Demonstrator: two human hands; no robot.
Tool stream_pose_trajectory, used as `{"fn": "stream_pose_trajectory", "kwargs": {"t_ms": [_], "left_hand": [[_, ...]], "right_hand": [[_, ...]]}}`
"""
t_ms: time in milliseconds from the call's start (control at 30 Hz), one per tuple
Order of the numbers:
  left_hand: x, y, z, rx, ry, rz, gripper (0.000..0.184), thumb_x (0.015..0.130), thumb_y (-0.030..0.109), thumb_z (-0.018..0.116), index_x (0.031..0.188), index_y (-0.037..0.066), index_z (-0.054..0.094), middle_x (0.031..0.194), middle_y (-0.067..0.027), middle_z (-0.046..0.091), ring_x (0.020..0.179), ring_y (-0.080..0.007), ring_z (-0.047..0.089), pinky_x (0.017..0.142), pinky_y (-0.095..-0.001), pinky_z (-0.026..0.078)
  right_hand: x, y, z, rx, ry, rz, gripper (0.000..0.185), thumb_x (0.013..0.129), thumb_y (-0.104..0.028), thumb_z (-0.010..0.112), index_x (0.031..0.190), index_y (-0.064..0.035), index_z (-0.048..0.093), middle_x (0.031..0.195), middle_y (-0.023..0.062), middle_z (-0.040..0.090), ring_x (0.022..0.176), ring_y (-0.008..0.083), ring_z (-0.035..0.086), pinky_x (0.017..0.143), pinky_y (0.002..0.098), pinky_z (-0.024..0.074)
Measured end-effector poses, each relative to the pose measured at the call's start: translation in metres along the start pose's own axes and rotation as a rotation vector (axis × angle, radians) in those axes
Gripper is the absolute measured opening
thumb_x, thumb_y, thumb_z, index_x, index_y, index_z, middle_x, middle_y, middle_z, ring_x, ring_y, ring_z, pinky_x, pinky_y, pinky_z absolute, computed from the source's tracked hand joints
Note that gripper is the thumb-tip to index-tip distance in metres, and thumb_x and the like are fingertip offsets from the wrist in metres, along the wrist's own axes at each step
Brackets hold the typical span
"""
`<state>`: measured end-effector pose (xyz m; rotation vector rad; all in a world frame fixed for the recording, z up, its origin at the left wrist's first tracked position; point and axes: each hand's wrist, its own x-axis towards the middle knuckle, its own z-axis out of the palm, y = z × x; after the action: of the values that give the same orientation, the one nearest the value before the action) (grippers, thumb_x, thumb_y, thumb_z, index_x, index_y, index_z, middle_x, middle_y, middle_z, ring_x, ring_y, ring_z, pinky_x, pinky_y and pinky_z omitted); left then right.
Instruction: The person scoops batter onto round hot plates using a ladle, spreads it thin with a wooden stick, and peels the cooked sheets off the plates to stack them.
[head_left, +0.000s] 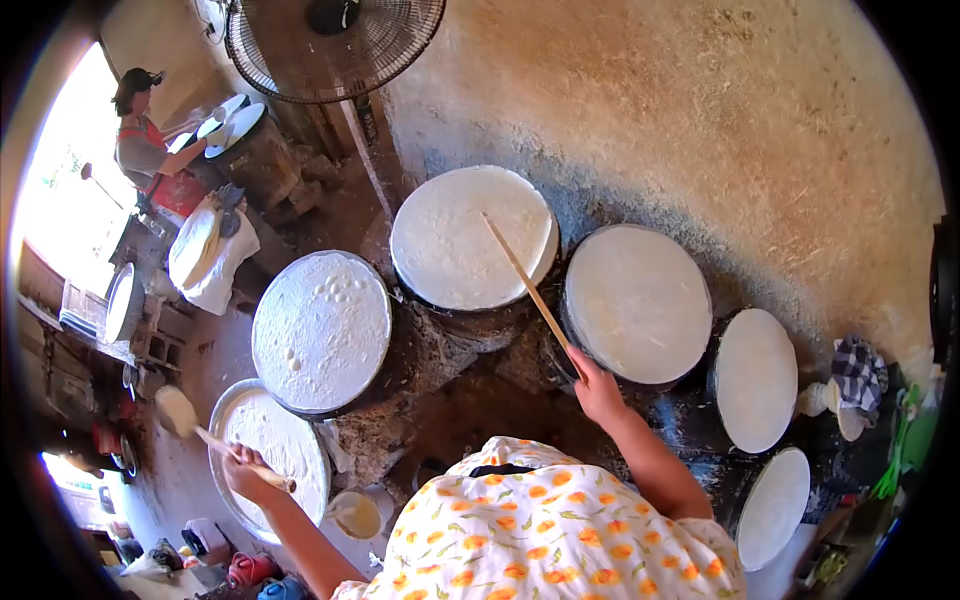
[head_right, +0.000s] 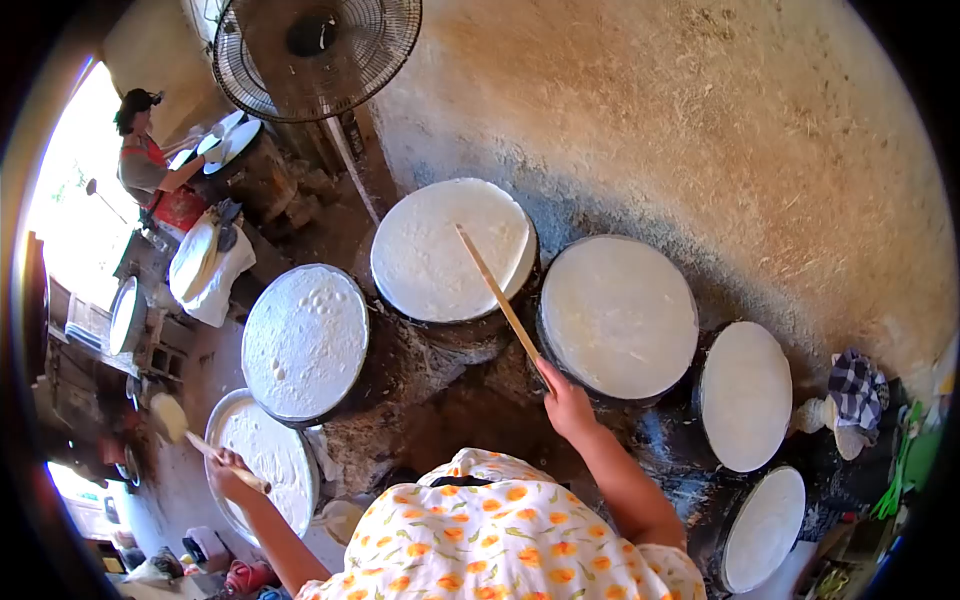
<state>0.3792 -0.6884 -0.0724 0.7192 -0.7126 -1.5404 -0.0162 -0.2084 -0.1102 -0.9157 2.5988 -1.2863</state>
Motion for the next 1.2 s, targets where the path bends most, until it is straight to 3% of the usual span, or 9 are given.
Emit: {"fn": "stream_pose_trajectory", "kwargs": {"t_ms": [167,333,400,567,633,800,967,1067,1200], "left_hand": [[-0.005,-0.052,-0.106,0.178,0.460,-0.283,0.017,0.089,0.020,0.049,0.084,0.003,0.051,0.068,-0.0065,0.052,0.051,-0.0154,0.050,0.044,-0.0255,0.045],[-0.019,-0.095,-0.134,0.053,0.662,-0.833,0.019,0.080,0.010,0.048,0.095,-0.001,0.045,0.071,-0.0139,0.056,0.056,-0.0250,0.057,0.050,-0.0331,0.054],[-0.031,-0.127,-0.136,0.060,0.637,-0.838,0.007,0.080,0.006,0.047,0.077,0.000,0.045,0.074,-0.0150,0.055,0.063,-0.0260,0.058,0.052,-0.0338,0.053],[-0.038,-0.202,-0.120,0.192,0.267,-1.437,0.006,0.077,0.001,0.046,0.073,-0.003,0.048,0.072,-0.0126,0.056,0.068,-0.0262,0.060,0.068,-0.0359,0.056],[-0.012,-0.266,-0.167,0.637,-0.768,-1.281,0.023,0.085,0.001,0.042,0.064,0.001,0.052,0.071,-0.0042,0.056,0.063,-0.0130,0.051,0.058,-0.0290,0.045],[-0.064,-0.256,-0.029,0.827,-0.512,-1.461,0.008,0.079,-0.003,0.049,0.073,0.000,0.054,0.073,-0.0108,0.059,0.075,-0.0210,0.060,0.071,-0.0318,0.052],[-0.053,-0.335,-0.008,0.545,-1.008,-1.382,0.006,0.072,0.004,0.052,0.074,-0.001,0.054,0.076,-0.0116,0.061,0.073,-0.0227,0.061,0.067,-0.0313,0.054],[-0.134,-0.293,0.086,0.589,-0.456,-1.543,0.005,0.073,0.001,0.051,0.075,-0.002,0.055,0.077,-0.0138,0.062,0.064,-0.0228,0.062,0.059,-0.0286,0.054],[-0.194,-0.324,0.090,0.708,-0.853,-1.441,0.004,0.076,0.000,0.051,0.076,-0.001,0.055,0.076,-0.0129,0.062,0.065,-0.0219,0.062,0.059,-0.0287,0.054]], "right_hand": [[0.090,-0.018,0.032,-0.691,-0.347,0.246,0.067,0.085,-0.004,0.047,0.144,-0.0263,0.024,0.079,0.0190,0.063,0.070,0.0350,0.063,0.061,0.0433,0.0496],[0.120,-0.036,0.052,-0.615,-0.249,0.358,0.061,0.089,-0.009,0.043,0.144,-0.0282,0.023,0.084,0.0190,0.064,0.074,0.0339,0.064,0.063,0.0443,0.0502],[0.104,-0.056,0.052,-0.445,-0.307,0.367,0.055,0.093,-0.016,0.039,0.143,-0.0330,0.024,0.087,0.0220,0.062,0.076,0.0357,0.063,0.066,0.0463,0.0499],[-0.003,-0.105,0.060,-0.271,-0.467,0.488,0.060,0.092,-0.013,0.037,0.140,-0.0453,0.022,0.087,0.0216,0.062,0.076,0.0384,0.062,0.068,0.0489,0.0485],[-0.043,-0.102,0.064,-0.150,-0.384,0.492,0.067,0.085,-0.006,0.041,0.139,-0.0435,0.028,0.084,0.0226,0.061,0.074,0.0390,0.061,0.067,0.0496,0.0479],[-0.130,-0.098,0.036,-0.089,-0.212,0.576,0.067,0.085,-0.007,0.044,0.141,-0.0404,0.028,0.080,0.0200,0.061,0.069,0.0379,0.060,0.065,0.0494,0.0472],[-0.220,-0.067,0.021,-0.144,0.195,0.557,0.068,0.081,-0.004,0.046,0.143,-0.0270,0.028,0.106,0.0139,0.063,0.072,0.0355,0.062,0.067,0.0468,0.0507],[-0.269,-0.062,0.013,-0.150,0.363,0.607,0.072,0.082,-0.006,0.049,0.142,-0.0355,0.023,0.079,0.0199,0.061,0.070,0.0376,0.060,0.063,0.0483,0.0473],[-0.337,-0.051,-0.008,-0.152,0.385,0.796,0.069,0.081,-0.002,0.047,0.141,-0.0324,0.030,0.109,0.0147,0.062,0.072,0.0352,0.062,0.064,0.0424,0.0519]]}}
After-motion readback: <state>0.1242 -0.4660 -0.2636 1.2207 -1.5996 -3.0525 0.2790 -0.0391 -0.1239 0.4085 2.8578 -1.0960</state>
